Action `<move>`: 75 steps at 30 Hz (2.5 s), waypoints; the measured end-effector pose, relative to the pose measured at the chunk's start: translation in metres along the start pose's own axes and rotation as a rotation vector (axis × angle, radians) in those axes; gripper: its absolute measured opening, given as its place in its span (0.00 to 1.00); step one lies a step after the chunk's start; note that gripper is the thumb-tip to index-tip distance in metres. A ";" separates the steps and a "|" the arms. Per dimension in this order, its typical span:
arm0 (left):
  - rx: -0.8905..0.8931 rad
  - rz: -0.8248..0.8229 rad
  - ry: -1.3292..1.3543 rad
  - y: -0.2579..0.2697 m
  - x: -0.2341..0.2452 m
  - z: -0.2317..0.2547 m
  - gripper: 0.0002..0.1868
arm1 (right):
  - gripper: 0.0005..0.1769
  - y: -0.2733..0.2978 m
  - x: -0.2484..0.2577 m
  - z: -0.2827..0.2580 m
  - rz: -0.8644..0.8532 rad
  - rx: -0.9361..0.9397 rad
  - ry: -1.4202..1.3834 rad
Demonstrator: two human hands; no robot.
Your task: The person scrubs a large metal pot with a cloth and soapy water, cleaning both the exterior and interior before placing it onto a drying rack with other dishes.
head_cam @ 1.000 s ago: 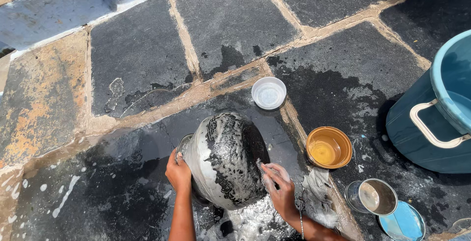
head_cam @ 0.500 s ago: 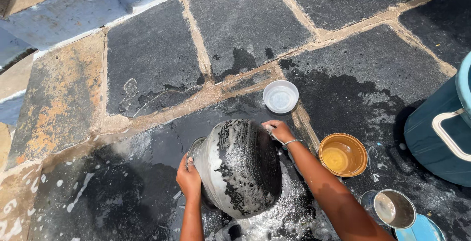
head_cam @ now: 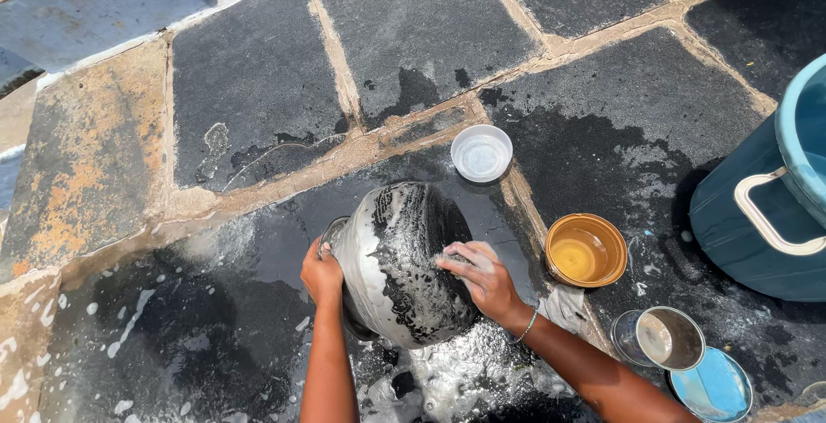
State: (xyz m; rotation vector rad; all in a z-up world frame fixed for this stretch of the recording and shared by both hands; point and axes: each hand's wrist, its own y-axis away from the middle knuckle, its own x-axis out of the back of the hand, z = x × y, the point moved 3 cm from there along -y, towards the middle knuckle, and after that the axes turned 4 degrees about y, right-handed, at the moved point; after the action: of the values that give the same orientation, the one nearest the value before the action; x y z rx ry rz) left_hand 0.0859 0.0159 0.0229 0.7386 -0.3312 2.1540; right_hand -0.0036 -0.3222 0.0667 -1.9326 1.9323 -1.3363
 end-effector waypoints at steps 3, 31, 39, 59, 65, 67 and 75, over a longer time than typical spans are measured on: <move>0.036 -0.034 -0.043 -0.008 -0.008 0.003 0.17 | 0.31 0.077 -0.009 0.015 -0.079 0.060 0.042; -0.222 -0.054 0.125 0.025 0.022 -0.016 0.26 | 0.17 0.114 -0.113 0.221 0.023 -1.396 -0.633; -0.228 -0.087 0.232 0.061 -0.023 -0.096 0.27 | 0.14 -0.009 -0.044 0.204 0.114 -0.903 -0.320; -0.164 -0.139 -0.358 0.029 0.020 0.097 0.16 | 0.17 -0.021 -0.038 0.047 0.202 -0.314 -0.014; -0.035 -0.029 -0.285 0.028 0.045 0.059 0.17 | 0.13 0.043 -0.110 0.174 0.137 -0.932 -0.350; 0.020 0.024 -0.253 0.023 0.047 0.045 0.17 | 0.15 0.041 -0.113 0.162 0.093 -1.092 -0.489; 0.167 0.014 -0.285 -0.017 0.041 0.000 0.19 | 0.21 0.011 -0.042 -0.060 0.065 -0.140 -0.144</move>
State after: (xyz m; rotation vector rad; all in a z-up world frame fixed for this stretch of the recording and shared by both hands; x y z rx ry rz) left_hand 0.0789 0.0522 0.0476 1.1468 -0.3062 2.1077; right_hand -0.0408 -0.2593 0.0761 -1.9480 2.0474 -1.0405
